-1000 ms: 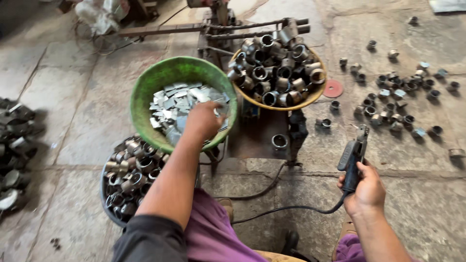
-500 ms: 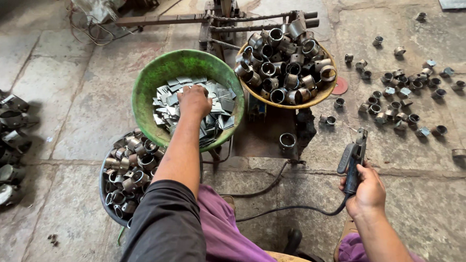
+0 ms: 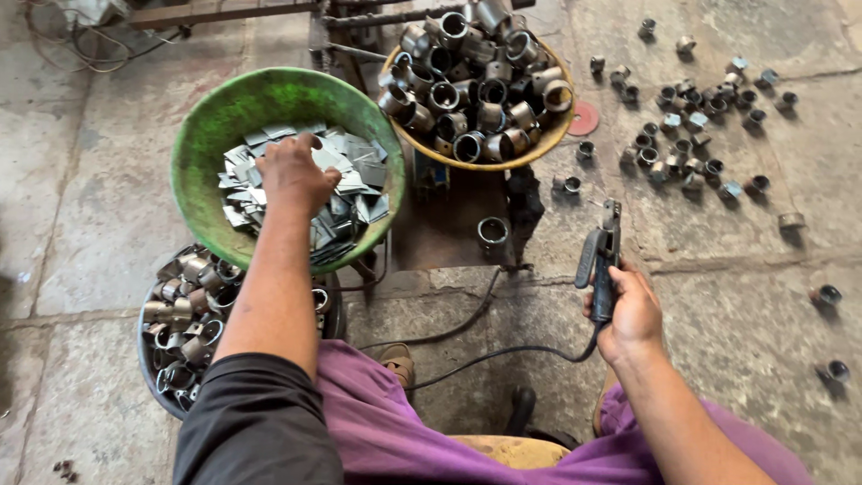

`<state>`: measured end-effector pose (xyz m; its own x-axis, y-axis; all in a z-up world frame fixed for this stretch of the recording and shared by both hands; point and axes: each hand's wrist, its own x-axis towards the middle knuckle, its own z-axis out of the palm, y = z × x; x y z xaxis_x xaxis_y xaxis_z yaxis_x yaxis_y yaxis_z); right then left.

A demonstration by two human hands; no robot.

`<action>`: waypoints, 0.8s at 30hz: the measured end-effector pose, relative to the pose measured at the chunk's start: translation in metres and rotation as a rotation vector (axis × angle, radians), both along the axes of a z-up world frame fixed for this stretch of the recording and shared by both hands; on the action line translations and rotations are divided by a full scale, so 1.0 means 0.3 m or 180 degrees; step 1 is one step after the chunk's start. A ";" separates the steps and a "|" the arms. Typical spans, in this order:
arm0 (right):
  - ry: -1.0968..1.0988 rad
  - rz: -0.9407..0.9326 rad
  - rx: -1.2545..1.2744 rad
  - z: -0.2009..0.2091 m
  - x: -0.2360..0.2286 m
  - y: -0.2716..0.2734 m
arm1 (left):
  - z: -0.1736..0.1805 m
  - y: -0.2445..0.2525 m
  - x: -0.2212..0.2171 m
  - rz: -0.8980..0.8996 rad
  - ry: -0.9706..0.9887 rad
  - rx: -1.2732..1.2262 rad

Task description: The person sits cross-legged and repeatedly picks up small metal pieces and cylindrical metal parts, placing them on a work surface. They use a handheld welding tool to join the pieces, creating bright sparks, then place the finished parts into a nearby bowl.

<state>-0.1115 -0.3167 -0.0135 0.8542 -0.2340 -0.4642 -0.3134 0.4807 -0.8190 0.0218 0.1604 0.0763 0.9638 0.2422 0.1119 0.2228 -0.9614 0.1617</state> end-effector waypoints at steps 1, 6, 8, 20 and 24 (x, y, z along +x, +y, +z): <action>0.0003 -0.0007 0.0024 -0.002 -0.003 -0.002 | 0.008 -0.007 -0.016 -0.0120 -0.0177 -0.0090; 0.0007 -0.0046 0.0076 -0.008 -0.013 -0.013 | -0.031 -0.247 -0.068 -0.1196 -0.0427 -0.1288; 0.0000 -0.0030 0.0092 -0.020 -0.023 -0.013 | -0.094 -0.424 -0.121 -0.1469 0.0111 -0.1599; 0.0087 0.0248 -0.0207 -0.012 -0.006 0.044 | -0.368 -0.635 -0.141 -0.1848 -0.0577 -0.1381; 0.0167 0.0334 -0.0243 0.002 -0.022 0.053 | -0.394 -0.627 -0.141 -0.1897 -0.0460 -0.1360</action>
<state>-0.1182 -0.3007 -0.0130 0.8509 -0.1810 -0.4932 -0.4020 0.3800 -0.8331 -0.0206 -0.0278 -0.0420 0.9282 -0.2657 0.2606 -0.3681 -0.7594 0.5365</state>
